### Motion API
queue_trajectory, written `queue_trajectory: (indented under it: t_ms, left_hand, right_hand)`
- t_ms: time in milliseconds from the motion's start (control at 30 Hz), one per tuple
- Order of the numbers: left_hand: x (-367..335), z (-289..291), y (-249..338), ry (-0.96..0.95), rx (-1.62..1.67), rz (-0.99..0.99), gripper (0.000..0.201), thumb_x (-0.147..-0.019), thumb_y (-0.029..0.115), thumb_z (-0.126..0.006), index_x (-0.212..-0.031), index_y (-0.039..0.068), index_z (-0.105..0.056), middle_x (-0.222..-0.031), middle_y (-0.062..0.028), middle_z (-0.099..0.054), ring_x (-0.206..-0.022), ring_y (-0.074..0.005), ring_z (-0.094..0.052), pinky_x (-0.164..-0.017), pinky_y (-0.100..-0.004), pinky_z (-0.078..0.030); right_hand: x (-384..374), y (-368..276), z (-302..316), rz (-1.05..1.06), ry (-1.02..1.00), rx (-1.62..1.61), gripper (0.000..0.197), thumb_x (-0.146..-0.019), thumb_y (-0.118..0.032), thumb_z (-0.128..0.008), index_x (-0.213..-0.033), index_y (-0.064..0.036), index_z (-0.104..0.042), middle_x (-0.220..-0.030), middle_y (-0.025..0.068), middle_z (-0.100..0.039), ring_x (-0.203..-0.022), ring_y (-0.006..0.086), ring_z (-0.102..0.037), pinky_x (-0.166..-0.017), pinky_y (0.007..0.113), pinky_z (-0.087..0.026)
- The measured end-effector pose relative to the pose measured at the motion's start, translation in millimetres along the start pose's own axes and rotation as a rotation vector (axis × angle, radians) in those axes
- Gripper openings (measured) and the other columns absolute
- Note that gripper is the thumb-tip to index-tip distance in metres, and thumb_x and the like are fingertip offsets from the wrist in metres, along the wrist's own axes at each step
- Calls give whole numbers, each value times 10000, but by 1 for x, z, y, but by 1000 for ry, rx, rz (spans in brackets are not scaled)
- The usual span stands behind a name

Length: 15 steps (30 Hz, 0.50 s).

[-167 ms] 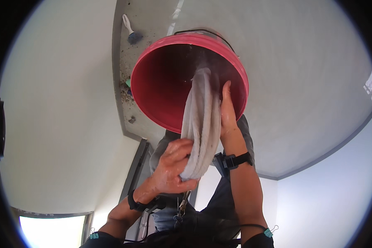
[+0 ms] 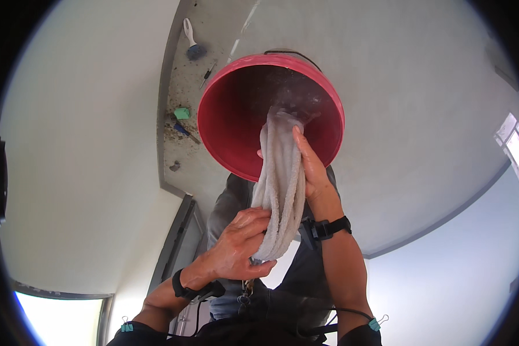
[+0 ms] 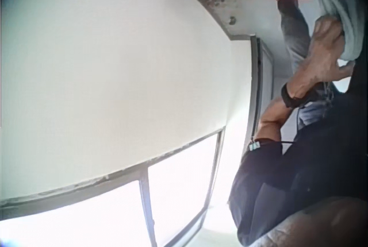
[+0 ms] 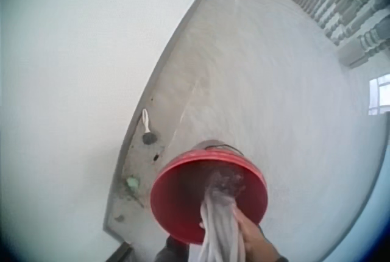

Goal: The person cleans a window frame and track with a cloth, then rinses the cloth in a bucket of water and wrings it out by hand.

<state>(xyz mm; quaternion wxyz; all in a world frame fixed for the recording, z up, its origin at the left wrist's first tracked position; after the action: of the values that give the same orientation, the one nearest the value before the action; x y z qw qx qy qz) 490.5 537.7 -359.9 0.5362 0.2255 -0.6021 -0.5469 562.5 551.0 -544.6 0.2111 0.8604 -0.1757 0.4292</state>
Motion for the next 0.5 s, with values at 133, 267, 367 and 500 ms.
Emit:
queue_trajectory:
  t_ms: [133, 267, 367, 500]
  left_hand:
    - [9, 9, 4, -55, -5, 8, 448, -642, 163, -804, -1018, -37, -663, -1186, -198, -606, -1185, -391, -549, -1032, -485, -417]
    - [2, 53, -27, 133, 6, 14, 488, -686, 152, -792, -1112, -39, -650, -1141, -196, -623, -1108, -378, -589, -981, -451, -453]
    - [-12, 80, -124, 462, 631, 478, 365, -869, 154, -687, -1181, -28, -634, -1090, -69, -691, -911, -160, -648, -869, -309, -509]
    - [-21, 36, -230, 622, 1021, 502, 448, -980, 351, -555, -1274, 15, -591, -1173, -75, -658, -1043, -203, -631, -930, -341, -495]
  right_hand:
    - [-3, 9, 18, -58, 106, 33, 516, -964, -374, -628, -1338, -31, -534, -1130, 143, -673, -984, 271, -682, -807, 390, -603]
    - [2, 10, 63, -37, 216, 71, 400, -965, -302, -604, -1229, -3, -585, -1074, 143, -691, -970, 255, -684, -848, 383, -584]
    - [23, 9, 38, 42, 179, 14, 458, -1042, -324, -433, -1361, -4, -510, -1337, 136, -602, -1230, 258, -579, -1085, 430, -433]
    - [7, 72, -6, -70, 45, -53, 494, -1018, -396, -509, -1444, -147, -488, -1419, -8, -564, -1299, 193, -525, -1120, 425, -392]
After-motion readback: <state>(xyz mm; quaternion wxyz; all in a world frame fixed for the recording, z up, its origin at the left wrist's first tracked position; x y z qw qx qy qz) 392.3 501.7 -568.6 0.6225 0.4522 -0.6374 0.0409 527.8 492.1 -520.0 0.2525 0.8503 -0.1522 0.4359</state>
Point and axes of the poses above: each hand's wrist, its own x-axis away from the middle knuckle, its own z-axis out of the back of the hand, y = z × x, the point moved 9 cm from there along -x, towards the middle knuckle
